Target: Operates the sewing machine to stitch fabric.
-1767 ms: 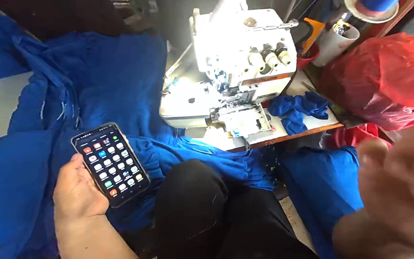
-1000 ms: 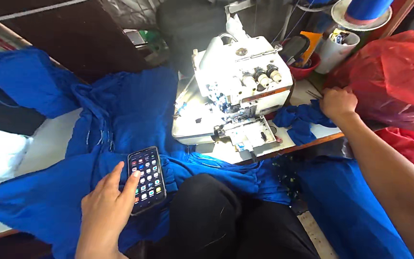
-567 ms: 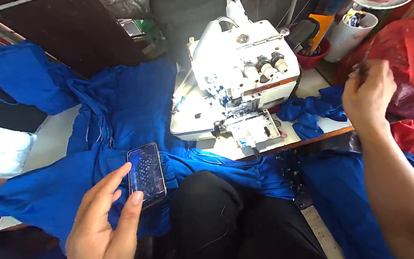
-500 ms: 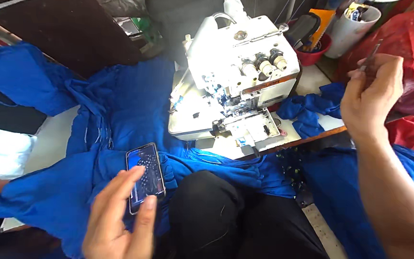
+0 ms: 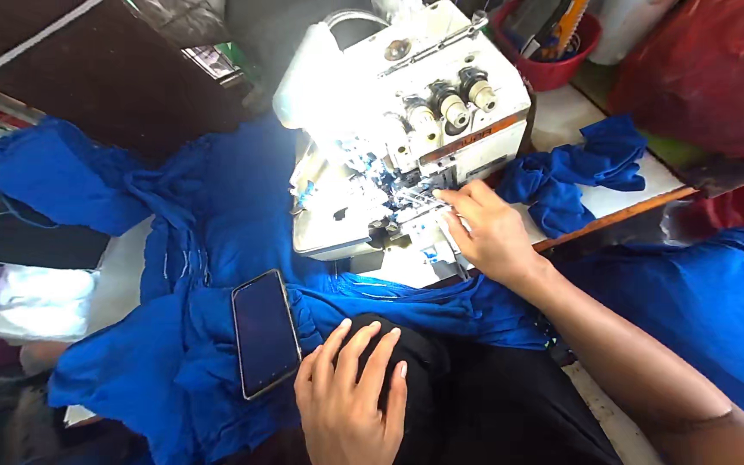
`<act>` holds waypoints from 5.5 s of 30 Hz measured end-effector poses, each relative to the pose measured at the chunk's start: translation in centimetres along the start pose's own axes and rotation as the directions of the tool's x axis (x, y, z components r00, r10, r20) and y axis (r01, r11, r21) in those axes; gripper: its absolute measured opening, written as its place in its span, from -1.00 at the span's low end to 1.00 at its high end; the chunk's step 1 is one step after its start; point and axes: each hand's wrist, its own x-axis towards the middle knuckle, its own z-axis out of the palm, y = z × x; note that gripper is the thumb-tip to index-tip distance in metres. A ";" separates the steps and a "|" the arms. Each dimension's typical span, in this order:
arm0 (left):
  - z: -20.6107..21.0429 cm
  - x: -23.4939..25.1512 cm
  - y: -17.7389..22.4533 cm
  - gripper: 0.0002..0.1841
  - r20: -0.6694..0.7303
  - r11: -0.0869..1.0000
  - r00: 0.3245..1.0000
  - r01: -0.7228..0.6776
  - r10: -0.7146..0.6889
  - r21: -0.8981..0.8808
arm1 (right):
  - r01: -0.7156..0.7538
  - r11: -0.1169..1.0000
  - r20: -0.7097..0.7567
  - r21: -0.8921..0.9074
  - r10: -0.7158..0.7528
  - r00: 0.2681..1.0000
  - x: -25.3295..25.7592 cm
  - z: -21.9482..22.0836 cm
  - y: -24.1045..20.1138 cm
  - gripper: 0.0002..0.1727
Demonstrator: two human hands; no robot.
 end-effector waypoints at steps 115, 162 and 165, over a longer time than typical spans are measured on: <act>1.8 8.3 -5.3 -0.15 0.237 0.938 0.934 0.308 -0.267 -0.156 | 0.052 0.977 0.195 -0.206 -0.011 0.981 1.9 2.7 -0.1 -0.92; 1.6 8.5 -5.5 -0.08 0.216 0.949 0.952 0.258 -0.218 -0.179 | -0.385 0.922 0.478 -0.040 0.356 0.803 5.6 1.0 -1.9 -0.84; 1.6 8.5 -5.3 -0.10 0.222 0.948 0.948 0.269 -0.229 -0.171 | -0.384 0.922 0.481 -0.049 0.359 0.800 5.7 1.0 -1.9 -0.83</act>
